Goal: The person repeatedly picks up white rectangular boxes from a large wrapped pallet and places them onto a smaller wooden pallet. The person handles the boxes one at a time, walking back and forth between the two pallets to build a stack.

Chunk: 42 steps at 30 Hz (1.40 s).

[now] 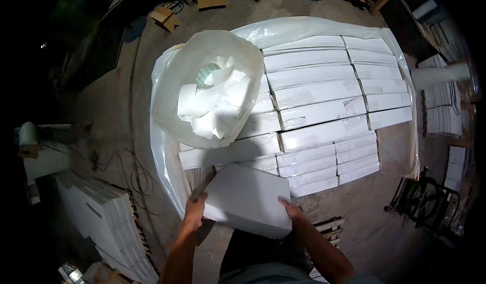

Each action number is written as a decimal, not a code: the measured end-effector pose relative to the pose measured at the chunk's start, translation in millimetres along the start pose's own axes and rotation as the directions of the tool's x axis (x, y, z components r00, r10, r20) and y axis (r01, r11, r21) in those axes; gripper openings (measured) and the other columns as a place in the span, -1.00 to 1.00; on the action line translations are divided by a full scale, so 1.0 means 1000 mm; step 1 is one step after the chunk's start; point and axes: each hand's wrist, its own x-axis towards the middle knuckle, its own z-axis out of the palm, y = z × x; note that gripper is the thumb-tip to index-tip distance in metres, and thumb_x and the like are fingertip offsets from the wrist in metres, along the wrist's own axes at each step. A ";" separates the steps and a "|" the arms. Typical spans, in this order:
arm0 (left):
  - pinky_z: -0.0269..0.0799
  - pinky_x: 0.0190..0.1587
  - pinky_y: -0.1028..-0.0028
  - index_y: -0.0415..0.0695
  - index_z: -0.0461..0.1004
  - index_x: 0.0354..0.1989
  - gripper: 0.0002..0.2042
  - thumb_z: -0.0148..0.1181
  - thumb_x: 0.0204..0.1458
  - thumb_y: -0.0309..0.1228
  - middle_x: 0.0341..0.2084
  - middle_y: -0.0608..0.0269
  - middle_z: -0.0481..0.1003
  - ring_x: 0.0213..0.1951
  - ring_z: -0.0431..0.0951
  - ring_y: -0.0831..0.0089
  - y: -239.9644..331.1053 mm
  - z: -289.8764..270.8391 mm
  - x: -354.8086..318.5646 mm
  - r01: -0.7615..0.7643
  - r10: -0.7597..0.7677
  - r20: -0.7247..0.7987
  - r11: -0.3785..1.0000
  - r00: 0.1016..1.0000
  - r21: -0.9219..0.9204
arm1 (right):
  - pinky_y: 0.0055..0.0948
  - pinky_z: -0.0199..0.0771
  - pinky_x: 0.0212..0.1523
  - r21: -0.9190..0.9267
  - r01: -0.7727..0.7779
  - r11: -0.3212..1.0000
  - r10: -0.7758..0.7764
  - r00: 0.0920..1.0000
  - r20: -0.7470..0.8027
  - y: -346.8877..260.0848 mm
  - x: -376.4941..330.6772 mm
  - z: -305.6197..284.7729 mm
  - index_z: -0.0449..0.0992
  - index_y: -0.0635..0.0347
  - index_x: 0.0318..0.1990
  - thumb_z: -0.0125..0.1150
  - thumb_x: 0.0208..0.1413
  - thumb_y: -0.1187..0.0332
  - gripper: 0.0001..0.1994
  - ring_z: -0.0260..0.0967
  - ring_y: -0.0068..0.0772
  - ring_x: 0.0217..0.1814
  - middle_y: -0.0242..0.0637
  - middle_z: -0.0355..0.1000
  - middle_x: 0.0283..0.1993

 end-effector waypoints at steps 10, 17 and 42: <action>0.38 -0.28 0.43 -0.25 0.29 0.00 -0.61 0.03 0.07 -0.24 -0.23 0.13 0.41 -0.32 0.44 0.39 -0.003 0.008 -0.018 -0.045 0.013 -0.069 0.875 0.998 -0.481 | -0.34 0.44 -0.15 -0.129 0.184 0.974 -0.177 0.982 0.064 -0.116 0.041 0.048 0.31 0.41 -0.03 -0.10 0.19 0.17 -0.59 0.39 -0.26 -0.21 -0.09 0.41 -0.18; 0.43 -0.34 0.44 -0.23 0.26 -0.07 -0.67 -0.14 0.19 -0.21 -0.30 0.18 0.41 -0.32 0.45 0.41 0.008 0.041 0.004 -0.012 0.173 0.090 0.515 0.981 -0.857 | -0.23 0.46 -0.20 0.375 0.336 0.864 -0.350 0.936 -0.034 -0.113 0.090 0.069 0.39 0.21 -0.12 -0.18 0.17 0.17 -0.67 0.40 -0.24 -0.25 -0.22 0.43 -0.24; 0.46 -0.30 0.31 -0.26 0.35 -0.23 -0.76 -0.02 0.05 -0.33 -0.40 0.10 0.44 -0.35 0.51 0.27 -0.142 0.110 0.002 0.022 0.098 0.409 0.960 0.907 -0.278 | -0.33 0.50 -0.46 0.009 0.306 0.952 -0.296 0.926 -0.236 0.062 0.000 -0.163 0.29 0.37 -0.12 -0.08 0.15 0.12 -0.60 0.46 -0.18 -0.35 -0.06 0.44 -0.24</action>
